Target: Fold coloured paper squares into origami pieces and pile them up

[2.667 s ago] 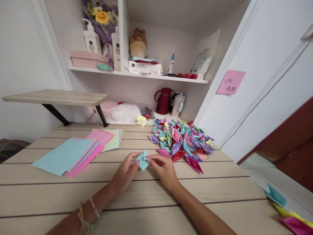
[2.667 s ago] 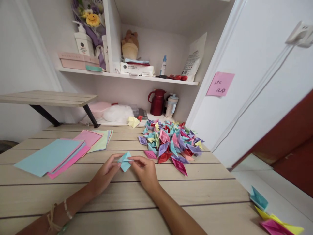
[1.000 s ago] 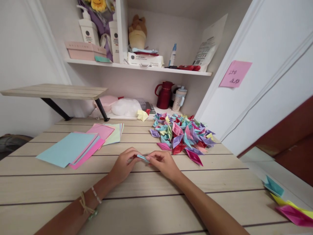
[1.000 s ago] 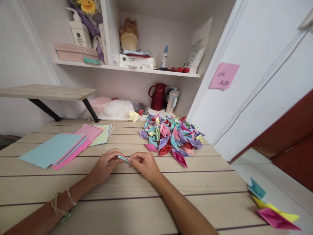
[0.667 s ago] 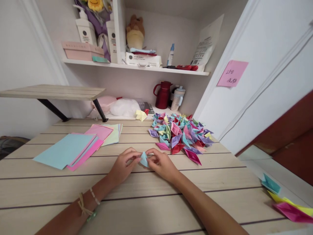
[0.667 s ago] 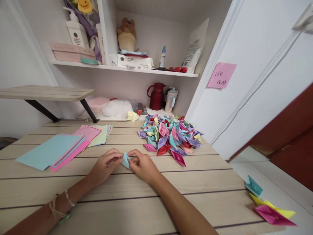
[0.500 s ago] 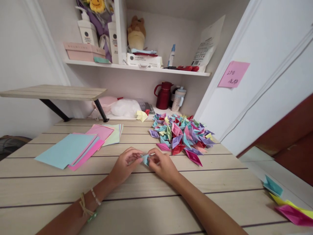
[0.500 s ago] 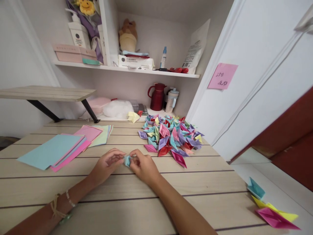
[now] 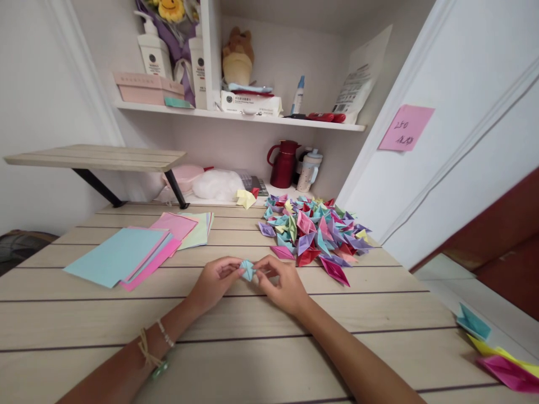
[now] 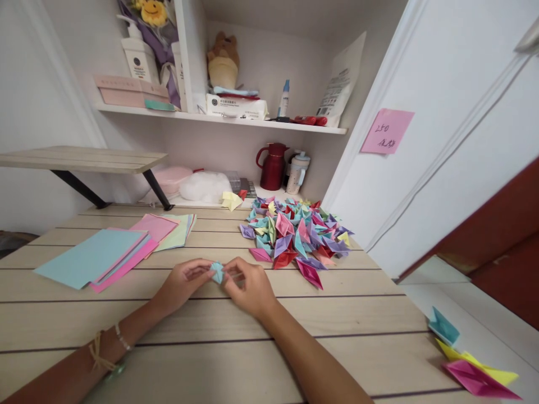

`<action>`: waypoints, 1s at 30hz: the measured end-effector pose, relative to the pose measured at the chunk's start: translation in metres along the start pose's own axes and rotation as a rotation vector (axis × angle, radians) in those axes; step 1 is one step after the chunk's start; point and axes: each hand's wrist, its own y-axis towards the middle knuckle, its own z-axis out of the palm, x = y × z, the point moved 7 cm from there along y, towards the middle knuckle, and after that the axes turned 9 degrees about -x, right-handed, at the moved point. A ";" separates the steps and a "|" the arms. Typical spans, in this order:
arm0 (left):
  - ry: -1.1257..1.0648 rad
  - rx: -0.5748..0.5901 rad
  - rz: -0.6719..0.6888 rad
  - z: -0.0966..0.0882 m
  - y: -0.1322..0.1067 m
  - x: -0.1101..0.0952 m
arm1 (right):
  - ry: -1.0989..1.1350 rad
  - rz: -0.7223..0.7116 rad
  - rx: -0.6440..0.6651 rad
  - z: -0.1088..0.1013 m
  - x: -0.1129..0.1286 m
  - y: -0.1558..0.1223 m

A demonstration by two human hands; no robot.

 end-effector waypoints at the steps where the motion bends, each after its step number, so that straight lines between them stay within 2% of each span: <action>1: 0.089 -0.010 0.081 -0.001 -0.001 -0.006 | 0.000 0.008 -0.013 -0.001 -0.001 0.001; 3: 0.245 -0.023 0.215 -0.002 -0.003 -0.015 | -0.022 0.005 -0.024 -0.002 0.000 0.003; 5: 0.340 -0.024 0.285 -0.002 -0.005 -0.021 | -0.056 -0.030 -0.003 -0.001 0.002 0.004; 8: 0.417 -0.021 0.328 -0.001 -0.007 -0.024 | -0.096 -0.081 0.026 0.001 0.006 0.004; 16: 0.601 0.029 0.423 0.004 -0.014 -0.029 | -0.156 -0.136 -0.023 -0.002 0.009 0.004; 19: 0.582 0.004 0.406 0.005 -0.014 -0.030 | -0.150 -0.136 -0.038 -0.004 0.010 0.004; 23: 0.481 -0.056 0.329 0.002 -0.011 -0.034 | -0.123 -0.052 -0.012 -0.001 0.006 0.003; 30: 0.182 -0.132 0.112 -0.006 -0.006 -0.025 | -0.015 0.007 0.043 0.005 0.002 0.003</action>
